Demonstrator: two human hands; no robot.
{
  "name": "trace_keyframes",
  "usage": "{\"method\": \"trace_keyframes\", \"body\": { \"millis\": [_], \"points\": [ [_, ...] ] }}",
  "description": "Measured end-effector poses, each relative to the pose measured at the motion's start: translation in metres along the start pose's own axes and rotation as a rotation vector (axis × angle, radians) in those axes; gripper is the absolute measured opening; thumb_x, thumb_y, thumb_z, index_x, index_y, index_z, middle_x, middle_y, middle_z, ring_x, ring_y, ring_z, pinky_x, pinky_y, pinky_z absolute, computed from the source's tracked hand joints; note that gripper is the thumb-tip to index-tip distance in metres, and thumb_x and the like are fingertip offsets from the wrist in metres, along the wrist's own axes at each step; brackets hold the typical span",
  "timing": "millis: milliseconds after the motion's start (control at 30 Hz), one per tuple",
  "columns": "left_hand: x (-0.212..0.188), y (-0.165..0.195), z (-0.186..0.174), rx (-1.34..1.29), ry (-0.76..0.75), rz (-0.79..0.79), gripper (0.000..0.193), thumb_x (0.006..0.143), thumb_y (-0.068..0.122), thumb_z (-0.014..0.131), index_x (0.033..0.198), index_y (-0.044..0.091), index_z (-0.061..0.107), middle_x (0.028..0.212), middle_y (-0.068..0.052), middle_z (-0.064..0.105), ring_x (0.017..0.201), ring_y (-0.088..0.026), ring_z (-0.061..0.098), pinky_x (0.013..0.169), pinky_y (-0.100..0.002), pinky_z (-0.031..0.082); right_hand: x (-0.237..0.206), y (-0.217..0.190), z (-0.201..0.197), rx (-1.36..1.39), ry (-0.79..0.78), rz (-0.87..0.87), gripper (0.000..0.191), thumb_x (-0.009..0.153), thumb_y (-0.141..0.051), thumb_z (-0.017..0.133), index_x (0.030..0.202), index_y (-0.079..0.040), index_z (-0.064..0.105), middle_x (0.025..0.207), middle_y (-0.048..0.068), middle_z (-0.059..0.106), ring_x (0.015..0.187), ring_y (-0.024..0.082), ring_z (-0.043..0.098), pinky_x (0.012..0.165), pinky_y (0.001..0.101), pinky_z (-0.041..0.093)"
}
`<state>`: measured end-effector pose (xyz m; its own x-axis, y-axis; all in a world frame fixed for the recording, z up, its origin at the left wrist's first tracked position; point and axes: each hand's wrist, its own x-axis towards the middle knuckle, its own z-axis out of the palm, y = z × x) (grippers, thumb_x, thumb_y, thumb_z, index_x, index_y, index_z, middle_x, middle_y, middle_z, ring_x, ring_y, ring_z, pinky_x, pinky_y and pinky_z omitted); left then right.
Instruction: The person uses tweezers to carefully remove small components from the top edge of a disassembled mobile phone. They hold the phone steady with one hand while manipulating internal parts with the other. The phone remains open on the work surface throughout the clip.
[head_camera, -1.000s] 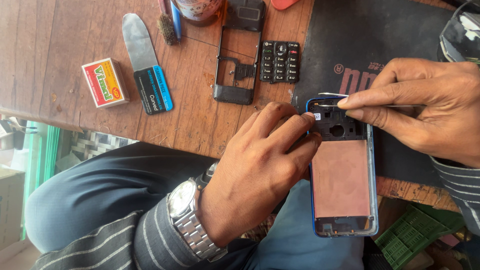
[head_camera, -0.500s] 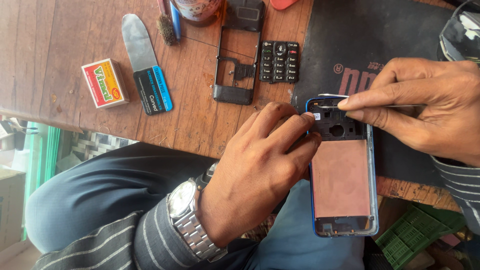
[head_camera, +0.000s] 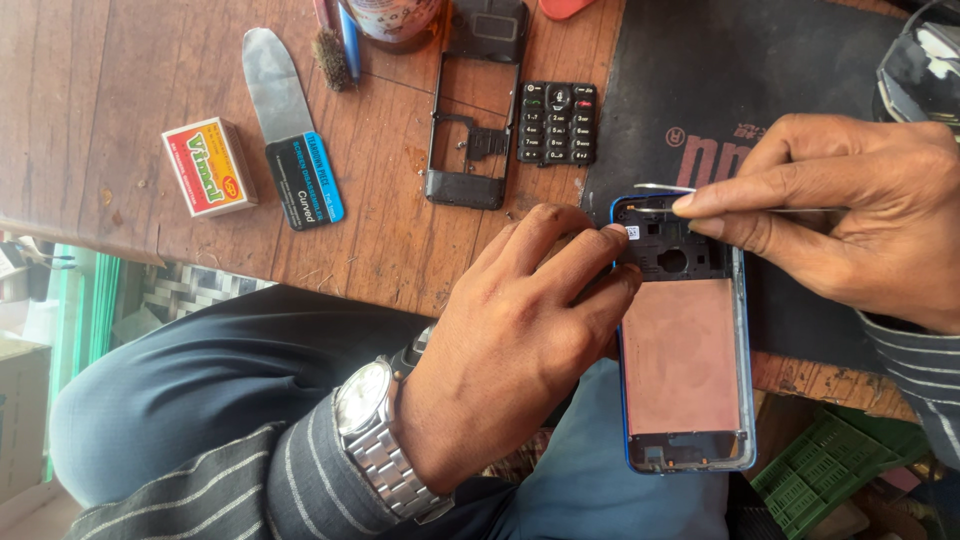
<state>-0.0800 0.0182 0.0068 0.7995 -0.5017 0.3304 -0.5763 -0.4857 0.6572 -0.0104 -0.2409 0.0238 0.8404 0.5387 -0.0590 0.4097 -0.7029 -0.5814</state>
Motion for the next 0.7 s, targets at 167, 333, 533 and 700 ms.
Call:
{"method": "trace_keyframes", "body": {
  "millis": [167, 333, 533, 700],
  "points": [
    [-0.0002, 0.0004, -0.0003, 0.001, 0.002, 0.002, 0.037, 0.08, 0.013, 0.077, 0.114, 0.001, 0.071, 0.128, -0.009, 0.06, 0.12, -0.028, 0.055, 0.102, -0.039, 0.051, 0.0, 0.0007, -0.0004, 0.015, -0.015, 0.002, 0.018, 0.085, -0.009, 0.078, 0.101, -0.016, 0.08, 0.071, -0.001, 0.069, 0.05, 0.003, 0.052, 0.04, 0.0191, 0.036],
    [-0.0002, 0.0009, -0.0002, 0.004, 0.004, -0.002, 0.036, 0.08, 0.013, 0.077, 0.114, 0.001, 0.071, 0.128, -0.009, 0.06, 0.121, -0.028, 0.055, 0.103, -0.04, 0.052, 0.0003, 0.0016, 0.0, 0.02, -0.006, -0.009, 0.018, 0.085, -0.009, 0.078, 0.102, -0.015, 0.08, 0.072, 0.0, 0.069, 0.05, 0.004, 0.052, 0.04, 0.019, 0.036],
    [0.0003, 0.0004, -0.0012, -0.004, -0.012, 0.0, 0.038, 0.081, 0.013, 0.077, 0.116, 0.0, 0.071, 0.129, -0.008, 0.061, 0.122, -0.028, 0.055, 0.102, -0.039, 0.052, -0.0011, 0.0023, 0.0003, 0.048, 0.012, -0.032, 0.02, 0.085, -0.008, 0.078, 0.105, -0.014, 0.079, 0.075, 0.0, 0.07, 0.056, 0.004, 0.056, 0.044, 0.018, 0.039],
    [0.001, 0.0008, -0.0028, -0.012, -0.016, 0.003, 0.038, 0.081, 0.012, 0.076, 0.116, 0.0, 0.071, 0.129, -0.009, 0.061, 0.122, -0.028, 0.055, 0.101, -0.04, 0.052, -0.0015, 0.0045, -0.0008, 0.076, -0.001, -0.043, 0.018, 0.085, -0.007, 0.078, 0.102, -0.012, 0.079, 0.075, 0.0, 0.069, 0.057, 0.003, 0.059, 0.047, 0.0181, 0.042]
  ]
}}
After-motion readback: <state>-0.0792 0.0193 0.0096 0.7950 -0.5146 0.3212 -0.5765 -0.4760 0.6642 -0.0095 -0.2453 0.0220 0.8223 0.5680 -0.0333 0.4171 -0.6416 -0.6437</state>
